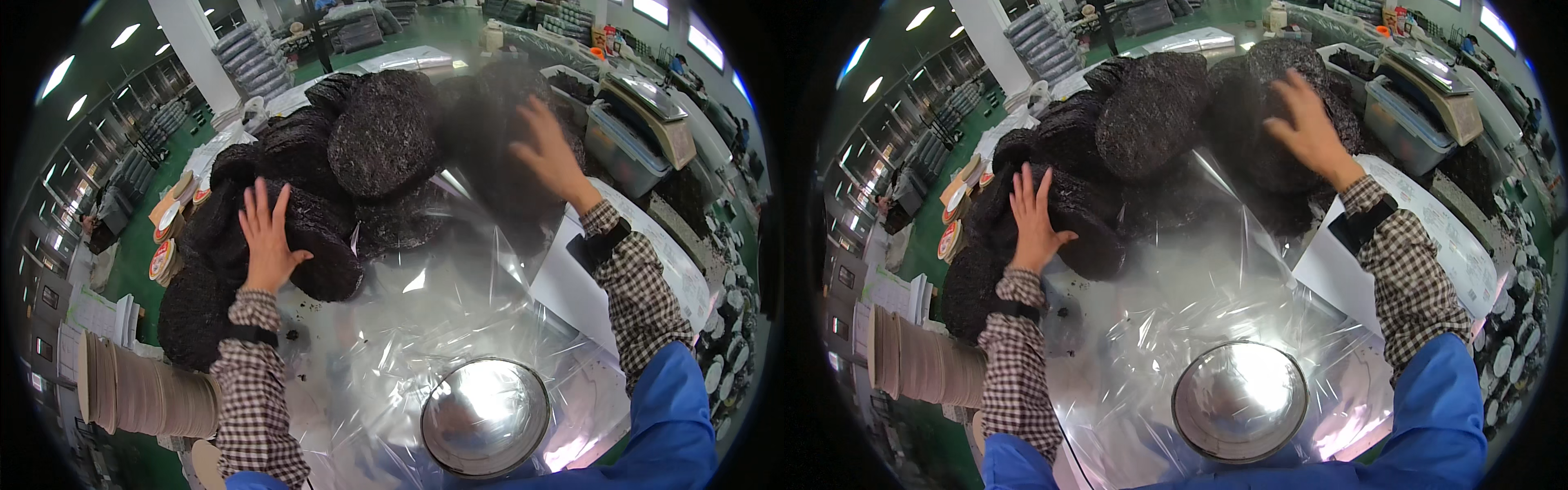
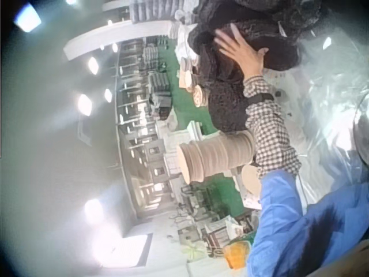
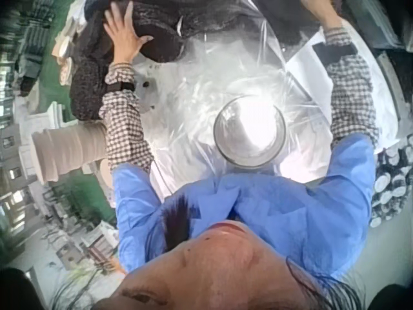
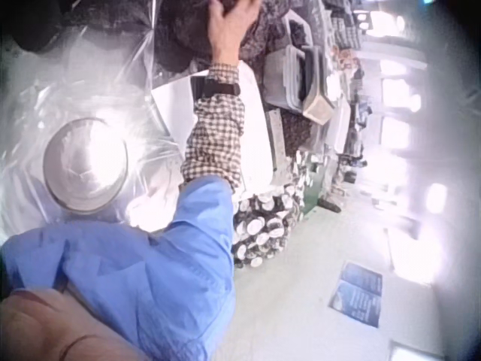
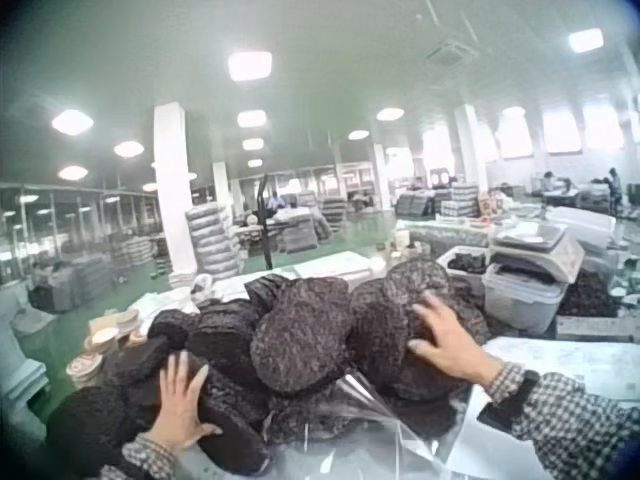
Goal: The person repeatedly picks up dark, round, textured objects from a pile and places them into a circular metal mold on a stainless steel table. They cover the object with a sheet of clear plastic wrap, press it down, and then place a white paper sheet on top. The person then lifts the mold to remove the wrapped item and places it aside, repeating the process with new items.
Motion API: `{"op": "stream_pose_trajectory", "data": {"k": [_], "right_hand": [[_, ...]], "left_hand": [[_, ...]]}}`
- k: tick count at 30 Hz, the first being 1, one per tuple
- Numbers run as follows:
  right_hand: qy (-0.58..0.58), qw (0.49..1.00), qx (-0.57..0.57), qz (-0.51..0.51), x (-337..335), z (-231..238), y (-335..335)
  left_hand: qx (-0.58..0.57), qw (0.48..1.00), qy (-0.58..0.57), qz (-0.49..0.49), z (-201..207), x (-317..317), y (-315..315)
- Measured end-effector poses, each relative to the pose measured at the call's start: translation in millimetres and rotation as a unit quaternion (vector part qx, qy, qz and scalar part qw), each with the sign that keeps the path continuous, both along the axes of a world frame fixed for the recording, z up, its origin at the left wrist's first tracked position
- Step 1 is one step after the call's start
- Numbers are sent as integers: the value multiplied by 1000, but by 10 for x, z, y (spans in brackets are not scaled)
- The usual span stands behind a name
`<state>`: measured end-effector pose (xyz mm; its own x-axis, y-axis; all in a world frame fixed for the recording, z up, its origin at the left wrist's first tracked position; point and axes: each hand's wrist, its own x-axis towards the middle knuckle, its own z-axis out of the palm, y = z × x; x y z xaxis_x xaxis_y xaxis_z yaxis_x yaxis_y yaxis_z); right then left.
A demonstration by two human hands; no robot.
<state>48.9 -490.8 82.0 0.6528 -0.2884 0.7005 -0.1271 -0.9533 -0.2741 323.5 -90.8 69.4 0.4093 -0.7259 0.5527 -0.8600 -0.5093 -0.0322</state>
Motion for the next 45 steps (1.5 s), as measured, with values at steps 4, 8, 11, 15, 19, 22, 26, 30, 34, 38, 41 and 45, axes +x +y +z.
{"op": "stream_pose_trajectory", "data": {"k": [4,8,11,15,19,22,26,30,34,38,41,45], "right_hand": [[230,969,92,5,98,-89,511],[-40,987,148,-52,386,-396,278],[-112,950,253,-143,489,-328,-78],[-230,896,379,-39,561,88,-50],[-321,815,482,6,73,61,-590],[-17,932,165,-322,-301,-582,-1256],[-55,940,275,-194,-220,-820,-744],[-38,902,395,-171,-254,-418,-766],[-180,866,459,-86,-247,-105,-1166],[-445,716,538,3,-401,60,-1492],[-527,631,566,-62,-518,-419,-1781],[-187,746,370,-521,-719,-748,-1920]], "left_hand": [[246,967,-39,-46,359,-19,-361],[166,984,-20,-61,635,-256,-185],[-305,937,169,0,758,-466,209],[-605,623,496,26,870,-103,1726],[-582,637,467,193,420,13,2070],[-607,656,400,202,297,36,1944],[-598,636,430,231,292,216,2215],[-587,700,296,278,366,-27,2072],[-480,829,58,280,323,-794,1671],[-392,904,66,157,127,-1178,1411],[-270,956,85,72,38,-1483,1023],[-47,992,107,-55,-112,-1836,616]]}}
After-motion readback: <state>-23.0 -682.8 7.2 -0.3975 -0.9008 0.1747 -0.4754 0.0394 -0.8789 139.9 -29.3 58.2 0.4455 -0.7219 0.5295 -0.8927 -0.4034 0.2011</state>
